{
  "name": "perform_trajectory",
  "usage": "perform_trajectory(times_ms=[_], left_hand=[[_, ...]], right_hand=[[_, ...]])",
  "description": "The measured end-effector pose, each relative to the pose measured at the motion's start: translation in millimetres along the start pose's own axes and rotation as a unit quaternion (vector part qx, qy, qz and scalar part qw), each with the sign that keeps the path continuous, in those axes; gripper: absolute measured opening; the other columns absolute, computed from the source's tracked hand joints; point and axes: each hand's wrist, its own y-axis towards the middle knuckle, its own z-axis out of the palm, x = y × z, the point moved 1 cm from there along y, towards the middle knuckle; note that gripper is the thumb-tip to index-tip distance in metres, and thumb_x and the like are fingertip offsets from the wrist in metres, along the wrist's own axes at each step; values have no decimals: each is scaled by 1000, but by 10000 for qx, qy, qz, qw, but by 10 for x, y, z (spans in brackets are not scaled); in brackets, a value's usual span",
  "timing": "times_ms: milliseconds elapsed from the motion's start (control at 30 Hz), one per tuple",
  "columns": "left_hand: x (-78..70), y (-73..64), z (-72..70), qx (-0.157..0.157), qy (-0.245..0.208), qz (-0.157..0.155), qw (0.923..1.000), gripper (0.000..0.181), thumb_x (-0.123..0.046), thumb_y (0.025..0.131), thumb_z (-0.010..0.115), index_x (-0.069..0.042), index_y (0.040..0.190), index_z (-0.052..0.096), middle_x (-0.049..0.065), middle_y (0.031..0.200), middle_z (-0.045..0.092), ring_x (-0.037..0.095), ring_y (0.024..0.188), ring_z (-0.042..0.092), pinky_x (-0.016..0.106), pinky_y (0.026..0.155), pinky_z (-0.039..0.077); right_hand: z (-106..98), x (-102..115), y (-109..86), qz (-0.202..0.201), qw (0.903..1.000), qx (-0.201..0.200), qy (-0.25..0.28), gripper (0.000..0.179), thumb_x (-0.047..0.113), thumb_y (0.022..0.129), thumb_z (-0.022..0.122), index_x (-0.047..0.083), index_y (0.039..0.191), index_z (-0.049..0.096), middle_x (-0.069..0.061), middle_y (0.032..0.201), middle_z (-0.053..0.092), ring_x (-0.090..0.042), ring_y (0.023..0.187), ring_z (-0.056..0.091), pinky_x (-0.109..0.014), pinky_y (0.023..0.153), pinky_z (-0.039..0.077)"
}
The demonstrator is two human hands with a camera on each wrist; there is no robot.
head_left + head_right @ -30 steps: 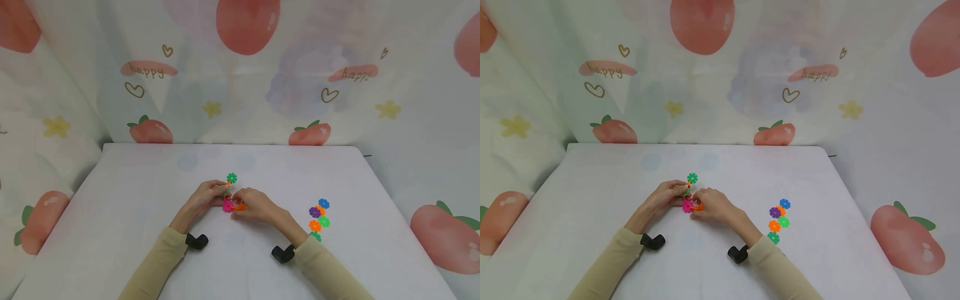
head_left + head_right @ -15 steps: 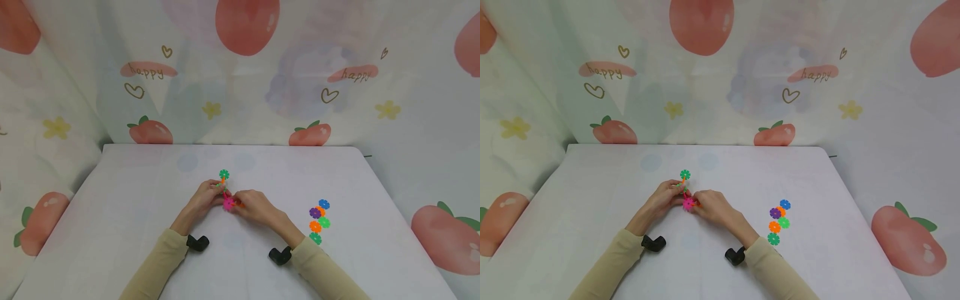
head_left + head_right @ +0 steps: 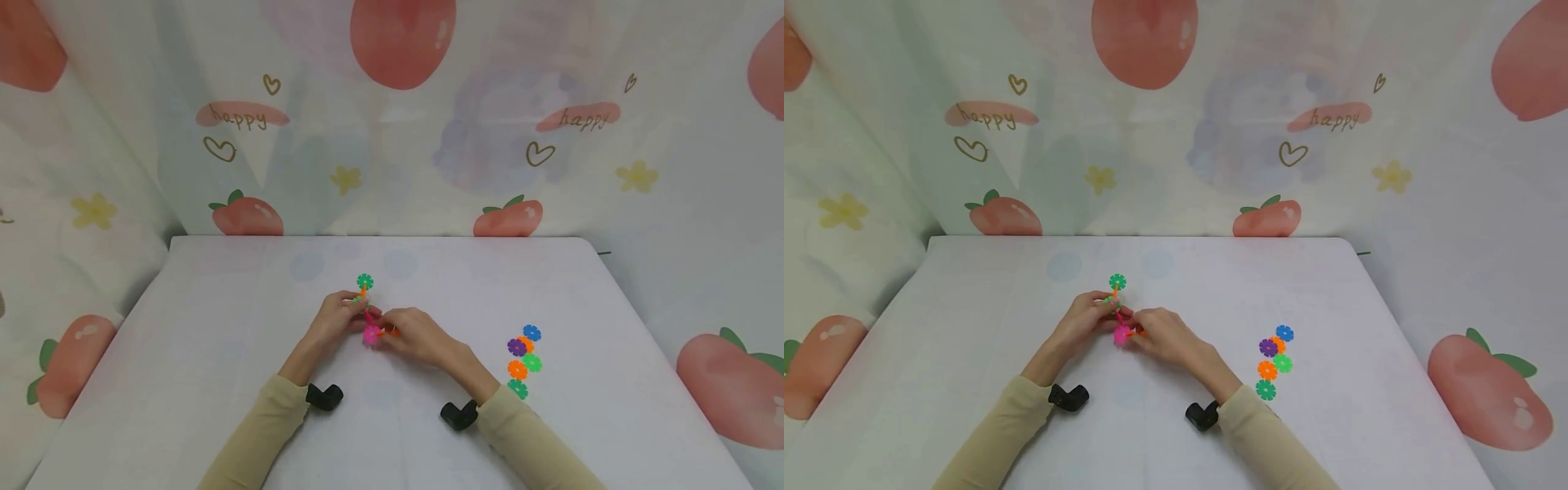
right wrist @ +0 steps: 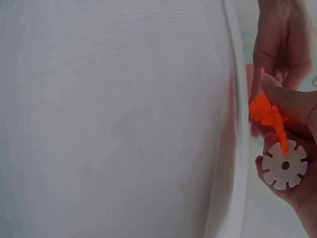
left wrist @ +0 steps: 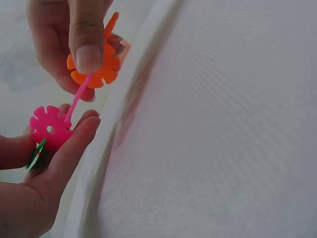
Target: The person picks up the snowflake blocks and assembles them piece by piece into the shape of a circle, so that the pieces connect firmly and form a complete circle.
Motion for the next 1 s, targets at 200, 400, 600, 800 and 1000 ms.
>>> perform_trajectory(times_ms=[200,400,600,800,1000], left_hand=[[-1,16,-46,189,-337,-159,9991,35,-8,105,57,16,130,55,22,104,77,15,88,74,26,78,62],[14,23,-22,165,-307,-219,9992,37,-8,104,58,17,132,52,27,107,75,15,87,74,27,78,62],[18,12,12,-28,109,-51,9999,37,-6,103,61,17,131,52,29,107,74,13,80,73,26,72,63],[-6,17,-54,426,739,36,9963,48,-11,103,62,10,143,46,23,106,76,14,84,75,27,83,61],[-15,25,-140,899,707,317,9929,45,-20,106,58,4,144,51,24,116,74,24,94,77,35,93,60]], right_hand=[[-30,-18,-14,27,9998,-154,108,18,14,92,78,5,106,75,-3,96,76,-15,84,68,-31,80,59],[-25,-13,0,43,9997,-252,32,15,12,91,79,4,103,75,-3,91,74,-15,79,66,-27,74,57],[-8,-19,6,-38,9992,-324,-226,14,14,91,79,4,100,74,-1,86,71,-13,75,61,-27,71,54],[13,-52,-5,0,9994,-183,-290,17,14,92,78,4,104,73,-2,91,71,-14,80,63,-29,74,56],[33,-78,-2,-159,9994,-139,-280,18,15,91,79,6,104,72,-2,94,73,-15,83,66,-30,77,58]])
